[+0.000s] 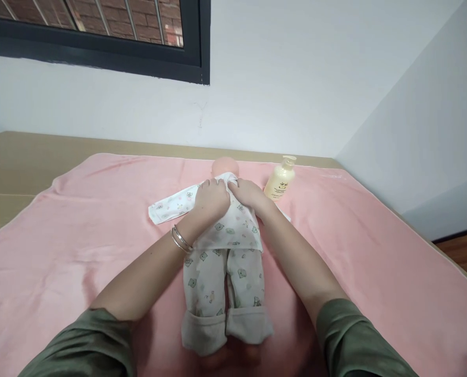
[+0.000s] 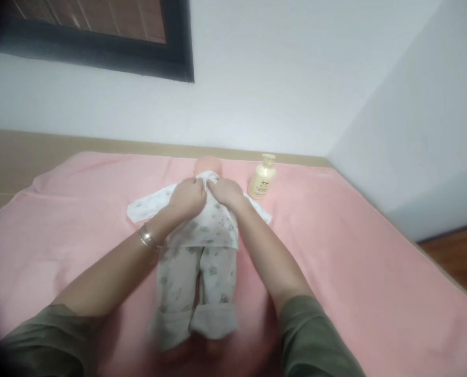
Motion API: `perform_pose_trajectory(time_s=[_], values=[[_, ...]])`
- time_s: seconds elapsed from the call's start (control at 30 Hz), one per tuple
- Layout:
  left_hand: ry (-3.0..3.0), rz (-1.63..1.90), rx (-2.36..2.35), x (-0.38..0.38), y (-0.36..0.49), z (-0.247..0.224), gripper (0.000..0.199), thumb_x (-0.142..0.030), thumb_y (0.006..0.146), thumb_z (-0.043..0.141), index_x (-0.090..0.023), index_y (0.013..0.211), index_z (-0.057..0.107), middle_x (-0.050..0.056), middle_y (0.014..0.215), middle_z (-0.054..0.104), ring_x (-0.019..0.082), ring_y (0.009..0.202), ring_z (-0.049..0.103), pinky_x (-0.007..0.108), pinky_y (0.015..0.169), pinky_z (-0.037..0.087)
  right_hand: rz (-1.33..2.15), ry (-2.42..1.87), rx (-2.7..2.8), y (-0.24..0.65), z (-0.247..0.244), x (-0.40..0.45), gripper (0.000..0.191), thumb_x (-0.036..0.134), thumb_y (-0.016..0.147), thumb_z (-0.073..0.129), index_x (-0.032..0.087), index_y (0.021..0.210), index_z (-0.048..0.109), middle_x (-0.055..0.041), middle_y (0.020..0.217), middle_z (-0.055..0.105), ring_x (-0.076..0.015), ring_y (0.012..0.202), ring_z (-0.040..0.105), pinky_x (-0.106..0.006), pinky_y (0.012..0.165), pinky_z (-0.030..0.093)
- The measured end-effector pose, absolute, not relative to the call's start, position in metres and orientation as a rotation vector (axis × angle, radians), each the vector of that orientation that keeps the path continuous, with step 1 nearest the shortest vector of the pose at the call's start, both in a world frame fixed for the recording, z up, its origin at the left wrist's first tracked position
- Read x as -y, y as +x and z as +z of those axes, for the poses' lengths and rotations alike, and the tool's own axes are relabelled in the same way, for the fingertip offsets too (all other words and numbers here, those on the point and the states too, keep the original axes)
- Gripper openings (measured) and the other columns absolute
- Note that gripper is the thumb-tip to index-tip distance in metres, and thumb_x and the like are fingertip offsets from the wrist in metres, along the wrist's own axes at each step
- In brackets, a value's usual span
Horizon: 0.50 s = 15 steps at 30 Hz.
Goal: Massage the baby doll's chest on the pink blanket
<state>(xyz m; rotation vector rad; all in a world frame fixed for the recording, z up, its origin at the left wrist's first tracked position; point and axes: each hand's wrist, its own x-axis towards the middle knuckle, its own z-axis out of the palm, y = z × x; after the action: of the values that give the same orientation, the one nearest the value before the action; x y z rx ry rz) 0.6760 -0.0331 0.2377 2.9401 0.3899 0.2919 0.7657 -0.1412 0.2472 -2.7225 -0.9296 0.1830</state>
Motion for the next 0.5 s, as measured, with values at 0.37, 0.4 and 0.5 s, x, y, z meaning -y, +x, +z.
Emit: perform_pose_trajectory(time_s=[0.37, 0.4, 0.5], values=[[2.744, 0.227, -0.416, -0.001, 0.69, 0.231, 0.054, -0.04, 0.101, 0.024, -0.01, 0.12, 0.065, 0.02, 0.122, 0.07, 0.031, 0.115, 0.064, 0.041, 0.101, 0.046, -0.03, -2.829, 1.096, 0.739, 0.245, 0.132, 0.04, 0.026, 0.102, 0.035, 0.01, 0.111, 0.07, -0.0202, 0.113, 0.072, -0.0307, 0.104, 0.067, -0.036, 0.086, 0.046], [2.836, 0.243, -0.392, 0.006, 0.685, 0.234, 0.052, -0.035, 0.1, 0.026, -0.007, 0.12, 0.065, 0.021, 0.119, 0.07, 0.032, 0.114, 0.065, 0.043, 0.102, 0.045, 0.059, -2.777, 1.009, 0.748, 0.245, 0.134, 0.045, 0.034, 0.104, 0.032, 0.011, 0.113, 0.069, -0.019, 0.115, 0.072, -0.0301, 0.104, 0.067, -0.034, 0.085, 0.046], [3.041, 0.264, -0.274, 0.03, 0.671, 0.245, 0.043, -0.024, 0.097, 0.035, -0.001, 0.119, 0.063, 0.026, 0.118, 0.068, 0.035, 0.116, 0.063, 0.045, 0.105, 0.043, 0.259, -2.652, 0.863, 0.767, 0.245, 0.141, 0.058, 0.05, 0.105, 0.026, 0.013, 0.121, 0.067, -0.0169, 0.124, 0.071, -0.0296, 0.106, 0.067, -0.032, 0.082, 0.047]])
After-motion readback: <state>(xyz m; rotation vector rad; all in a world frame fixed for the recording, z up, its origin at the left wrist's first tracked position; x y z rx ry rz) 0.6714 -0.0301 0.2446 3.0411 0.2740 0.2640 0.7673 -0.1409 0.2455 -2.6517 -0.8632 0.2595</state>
